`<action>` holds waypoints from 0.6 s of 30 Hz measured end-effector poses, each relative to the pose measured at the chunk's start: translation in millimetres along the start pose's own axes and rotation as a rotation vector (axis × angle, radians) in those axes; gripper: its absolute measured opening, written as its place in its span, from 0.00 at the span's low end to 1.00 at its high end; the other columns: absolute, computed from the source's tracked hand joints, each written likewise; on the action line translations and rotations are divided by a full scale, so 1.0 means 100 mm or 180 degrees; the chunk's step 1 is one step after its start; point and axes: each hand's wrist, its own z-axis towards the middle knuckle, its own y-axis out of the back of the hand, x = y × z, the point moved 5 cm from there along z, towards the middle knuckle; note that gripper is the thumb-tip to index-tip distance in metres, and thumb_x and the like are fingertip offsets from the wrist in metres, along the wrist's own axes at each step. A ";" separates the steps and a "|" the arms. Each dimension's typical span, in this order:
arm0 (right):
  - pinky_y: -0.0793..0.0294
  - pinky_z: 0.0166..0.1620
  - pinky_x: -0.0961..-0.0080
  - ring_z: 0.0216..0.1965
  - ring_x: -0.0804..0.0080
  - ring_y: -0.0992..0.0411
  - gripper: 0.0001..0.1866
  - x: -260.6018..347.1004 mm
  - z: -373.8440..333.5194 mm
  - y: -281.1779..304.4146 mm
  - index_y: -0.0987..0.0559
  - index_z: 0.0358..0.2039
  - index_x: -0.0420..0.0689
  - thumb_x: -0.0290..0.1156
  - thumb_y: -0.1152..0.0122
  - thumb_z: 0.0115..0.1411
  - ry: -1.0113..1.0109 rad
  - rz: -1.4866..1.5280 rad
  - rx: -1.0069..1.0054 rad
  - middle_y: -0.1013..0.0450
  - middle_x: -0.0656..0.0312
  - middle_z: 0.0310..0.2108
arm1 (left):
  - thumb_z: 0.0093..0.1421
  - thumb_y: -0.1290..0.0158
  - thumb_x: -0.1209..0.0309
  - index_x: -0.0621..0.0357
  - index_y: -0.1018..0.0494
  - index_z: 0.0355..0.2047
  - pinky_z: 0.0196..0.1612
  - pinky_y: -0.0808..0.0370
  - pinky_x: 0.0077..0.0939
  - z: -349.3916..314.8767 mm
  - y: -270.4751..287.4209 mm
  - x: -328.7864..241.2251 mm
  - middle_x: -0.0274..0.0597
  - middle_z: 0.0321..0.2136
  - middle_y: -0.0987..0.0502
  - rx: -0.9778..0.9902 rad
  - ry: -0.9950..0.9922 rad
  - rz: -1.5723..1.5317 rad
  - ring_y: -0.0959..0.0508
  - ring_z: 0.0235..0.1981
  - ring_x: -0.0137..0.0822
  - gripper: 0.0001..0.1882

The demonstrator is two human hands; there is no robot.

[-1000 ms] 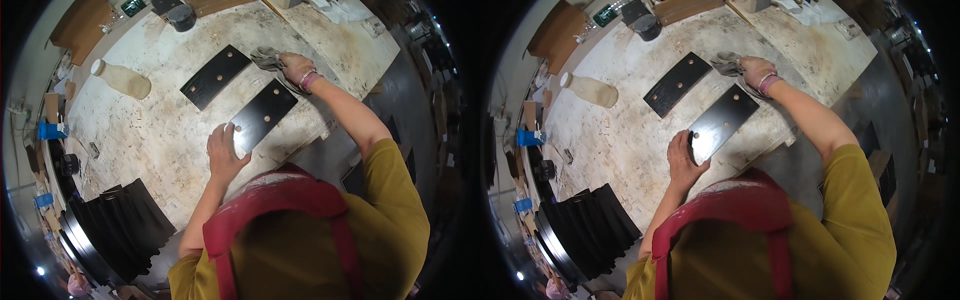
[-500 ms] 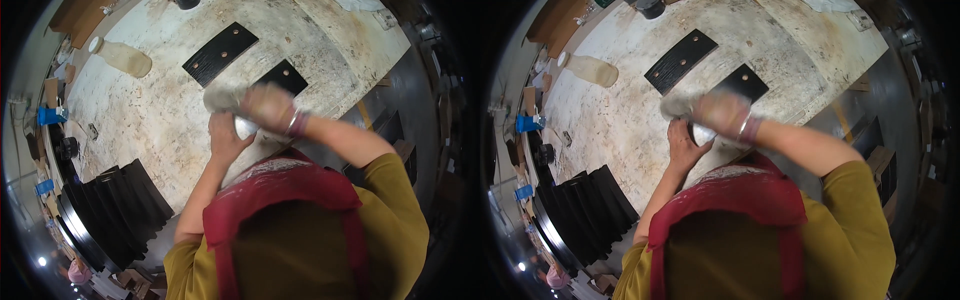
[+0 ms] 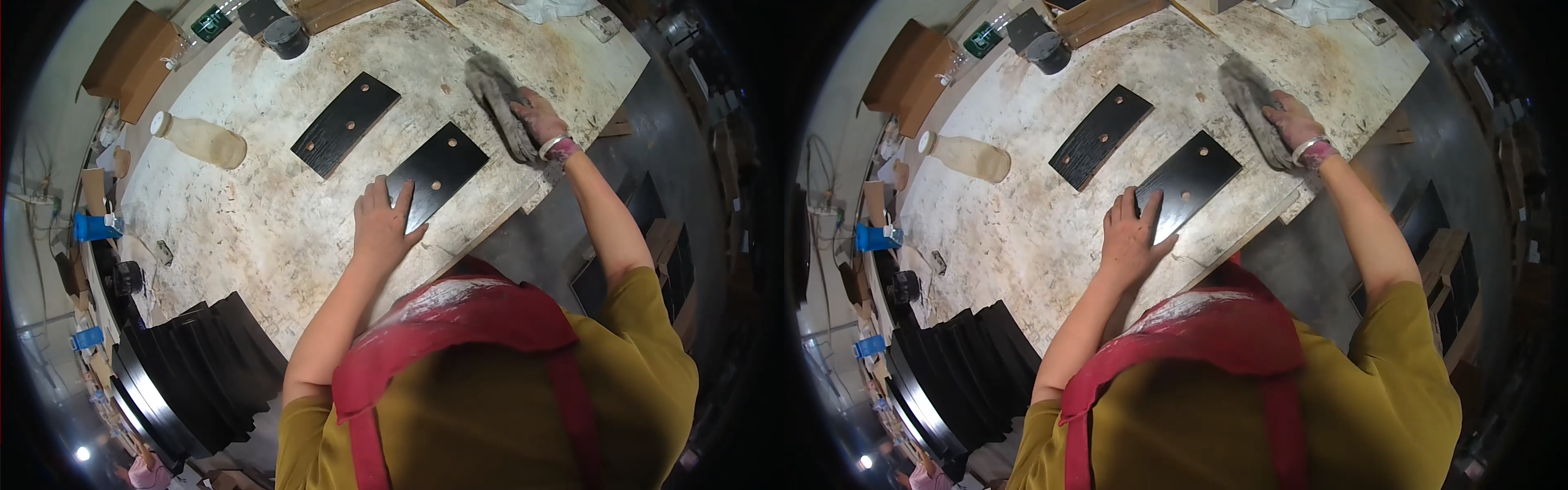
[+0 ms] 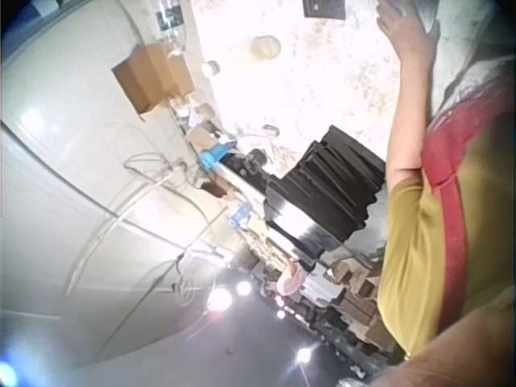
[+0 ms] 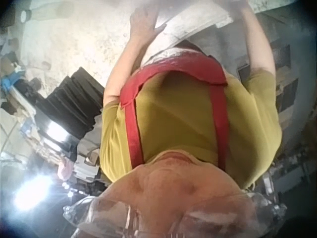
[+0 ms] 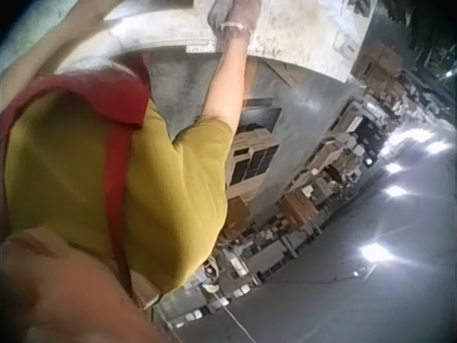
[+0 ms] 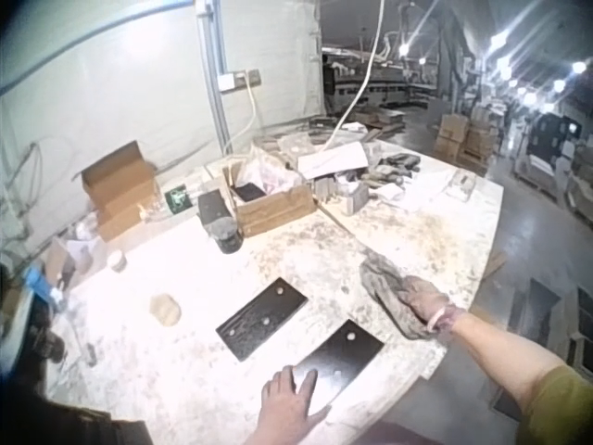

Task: The person wipes the surfaces of multiple black wooden blocks with a cloth after pouring a liquid from a bottle onto the cloth. The person turns each block over to wipe all sides and places the finished blocks in a stack.

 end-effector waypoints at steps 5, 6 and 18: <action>0.31 0.52 0.70 0.49 0.57 0.29 0.22 1.26 -0.66 0.19 0.29 0.51 0.35 0.32 0.45 0.58 0.0982 -0.0044 -0.0524 0.27 0.50 0.45 | 0.64 0.57 0.47 0.58 0.46 0.65 0.61 0.37 0.49 -0.11 -0.17 0.02 0.59 0.61 0.38 0.1515 0.1242 -0.5815 0.33 0.58 0.55 0.37; 0.30 0.49 0.68 0.45 0.58 0.28 0.18 1.66 -0.89 -0.07 0.26 0.47 0.38 0.32 0.45 0.57 0.1356 -0.0761 -0.0064 0.26 0.52 0.42 | 0.64 0.58 0.46 0.59 0.47 0.66 0.61 0.38 0.54 -0.19 -0.25 0.00 0.60 0.62 0.39 0.1988 0.1910 -0.6939 0.34 0.59 0.56 0.38; 0.23 0.33 0.63 0.28 0.59 0.23 0.09 1.51 -0.38 -0.53 0.20 0.31 0.45 0.33 0.47 0.61 0.1354 -0.0828 -0.0086 0.21 0.55 0.32 | 0.62 0.64 0.39 0.59 0.50 0.66 0.56 0.33 0.60 -0.40 -0.63 -0.09 0.73 0.60 0.44 0.2048 0.1814 -0.8659 0.33 0.56 0.64 0.43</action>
